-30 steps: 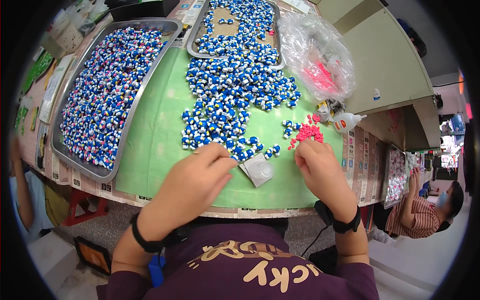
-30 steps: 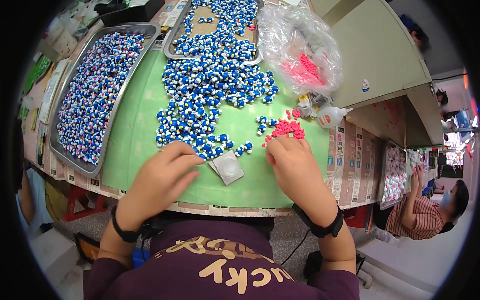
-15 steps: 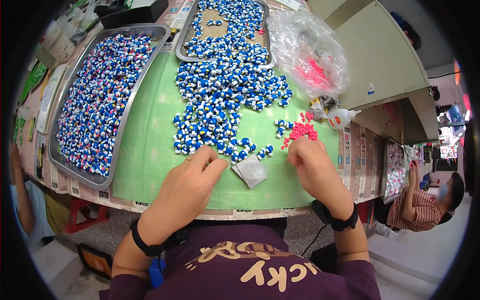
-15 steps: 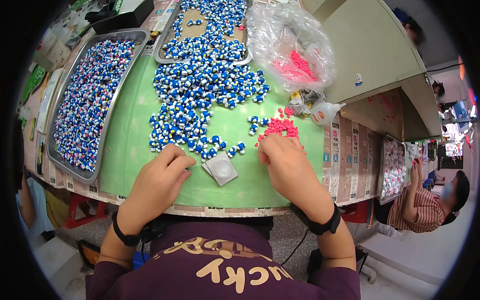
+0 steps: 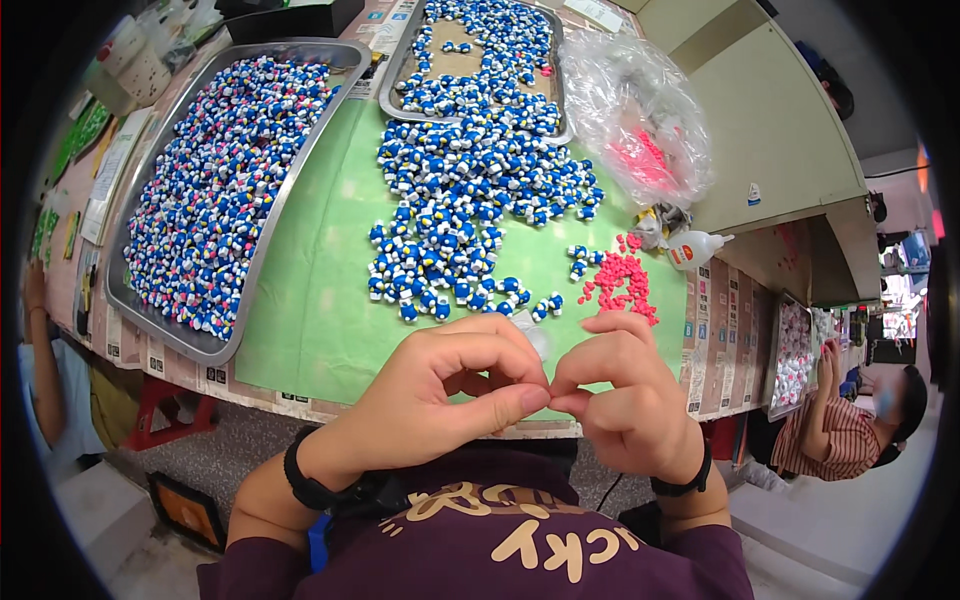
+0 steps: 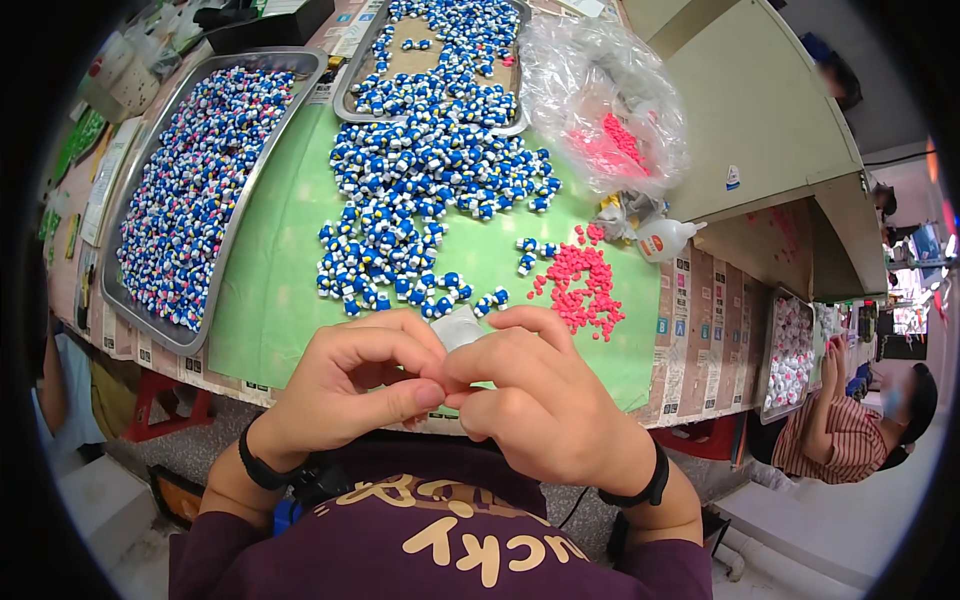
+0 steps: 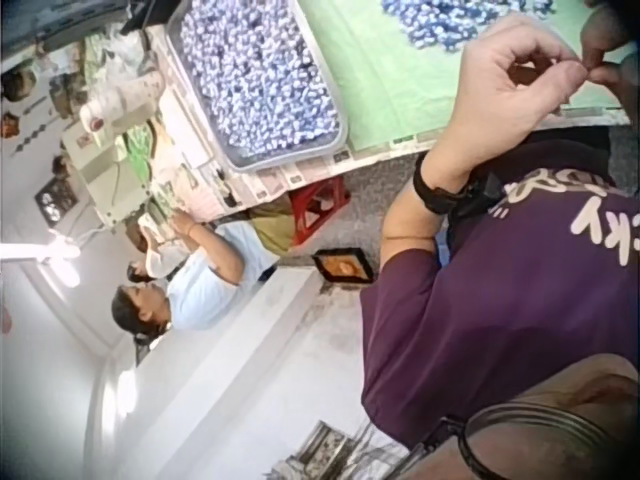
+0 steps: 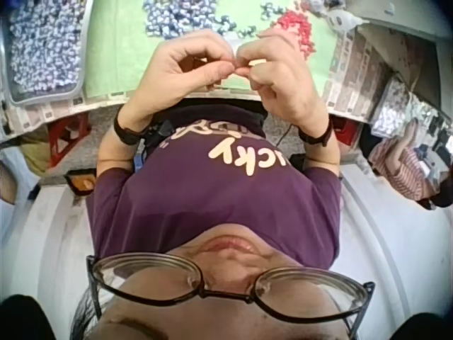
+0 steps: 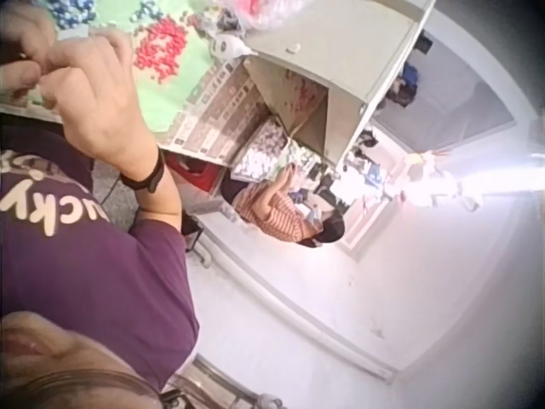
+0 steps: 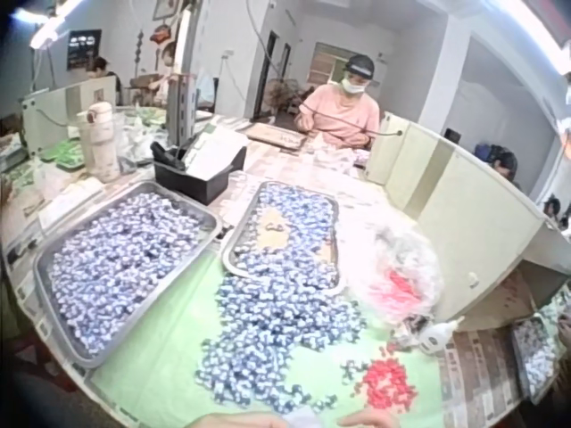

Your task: The person assembles small blue and white capsule-shaped candies by inserting pink pieces into them. They pick up a capsule and a pink piece, insert the piece into the capsule, and place the assembled candy on the table. The process is repeated continuously throughout the video.

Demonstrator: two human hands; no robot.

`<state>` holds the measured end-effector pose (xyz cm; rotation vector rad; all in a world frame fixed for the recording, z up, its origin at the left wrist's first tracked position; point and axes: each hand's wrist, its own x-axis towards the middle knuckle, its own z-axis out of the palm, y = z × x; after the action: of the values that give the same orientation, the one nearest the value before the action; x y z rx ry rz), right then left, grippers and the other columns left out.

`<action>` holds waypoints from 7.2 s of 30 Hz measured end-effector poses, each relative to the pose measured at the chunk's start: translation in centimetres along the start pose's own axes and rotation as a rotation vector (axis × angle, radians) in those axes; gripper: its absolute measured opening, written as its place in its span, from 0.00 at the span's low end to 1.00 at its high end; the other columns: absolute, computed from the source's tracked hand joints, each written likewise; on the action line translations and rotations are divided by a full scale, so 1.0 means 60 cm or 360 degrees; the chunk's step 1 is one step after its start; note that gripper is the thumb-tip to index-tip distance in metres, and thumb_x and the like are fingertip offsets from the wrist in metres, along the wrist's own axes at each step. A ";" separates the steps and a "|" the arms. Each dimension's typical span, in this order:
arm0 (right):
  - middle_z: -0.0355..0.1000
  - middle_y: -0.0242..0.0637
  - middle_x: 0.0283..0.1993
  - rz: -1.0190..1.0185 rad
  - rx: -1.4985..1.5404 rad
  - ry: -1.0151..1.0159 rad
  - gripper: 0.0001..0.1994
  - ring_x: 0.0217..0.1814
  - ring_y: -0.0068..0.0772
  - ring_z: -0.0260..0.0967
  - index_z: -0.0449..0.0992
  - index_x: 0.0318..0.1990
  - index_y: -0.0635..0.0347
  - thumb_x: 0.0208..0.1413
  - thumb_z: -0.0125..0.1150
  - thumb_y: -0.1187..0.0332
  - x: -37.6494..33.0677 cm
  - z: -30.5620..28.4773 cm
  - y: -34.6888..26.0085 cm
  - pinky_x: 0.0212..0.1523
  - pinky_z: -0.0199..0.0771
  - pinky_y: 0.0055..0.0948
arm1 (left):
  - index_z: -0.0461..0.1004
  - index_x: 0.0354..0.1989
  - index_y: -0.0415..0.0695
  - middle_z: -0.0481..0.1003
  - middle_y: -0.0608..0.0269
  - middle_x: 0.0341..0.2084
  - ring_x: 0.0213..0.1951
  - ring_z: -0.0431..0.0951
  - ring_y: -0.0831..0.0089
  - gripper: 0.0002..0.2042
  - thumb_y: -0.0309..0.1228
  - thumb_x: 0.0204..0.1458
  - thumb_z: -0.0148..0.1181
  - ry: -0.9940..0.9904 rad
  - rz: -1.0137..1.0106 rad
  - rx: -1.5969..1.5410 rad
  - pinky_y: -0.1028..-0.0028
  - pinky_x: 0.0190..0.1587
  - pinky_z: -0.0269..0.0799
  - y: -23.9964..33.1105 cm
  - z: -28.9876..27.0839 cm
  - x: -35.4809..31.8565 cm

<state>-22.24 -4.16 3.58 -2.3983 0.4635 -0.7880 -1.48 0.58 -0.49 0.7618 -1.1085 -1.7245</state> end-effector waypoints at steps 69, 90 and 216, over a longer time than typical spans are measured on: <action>0.68 0.39 0.29 0.1034 -0.0312 -0.0055 0.08 0.35 0.44 0.68 0.65 0.30 0.62 0.46 0.55 0.84 -0.069 -0.027 0.094 0.40 0.65 0.36 | 0.74 0.41 0.40 0.72 0.68 0.36 0.29 0.68 0.87 0.09 0.22 0.52 0.64 0.2101 0.0421 0.1802 0.88 0.26 0.63 0.062 -0.194 -0.134; 0.68 0.35 0.29 0.0803 -0.0985 -0.0165 0.07 0.36 0.39 0.68 0.68 0.32 0.56 0.47 0.53 0.80 -0.067 0.007 0.089 0.44 0.60 0.37 | 0.75 0.36 0.39 0.69 0.58 0.31 0.31 0.74 0.60 0.10 0.25 0.45 0.67 0.0518 0.0344 0.2181 0.65 0.32 0.69 -0.031 -0.046 0.001; 0.70 0.32 0.36 0.1073 0.0211 0.0938 0.07 0.37 0.21 0.66 0.68 0.35 0.64 0.54 0.60 0.81 -0.201 -0.026 -0.091 0.43 0.66 0.21 | 0.75 0.36 0.39 0.70 0.57 0.34 0.30 0.76 0.64 0.11 0.25 0.45 0.68 0.0678 0.0324 0.2044 0.67 0.31 0.72 -0.029 -0.070 -0.046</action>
<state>-31.67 5.20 2.80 -1.6696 1.3139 -1.1317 2.49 1.96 -3.71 1.5922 -1.8412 -0.4499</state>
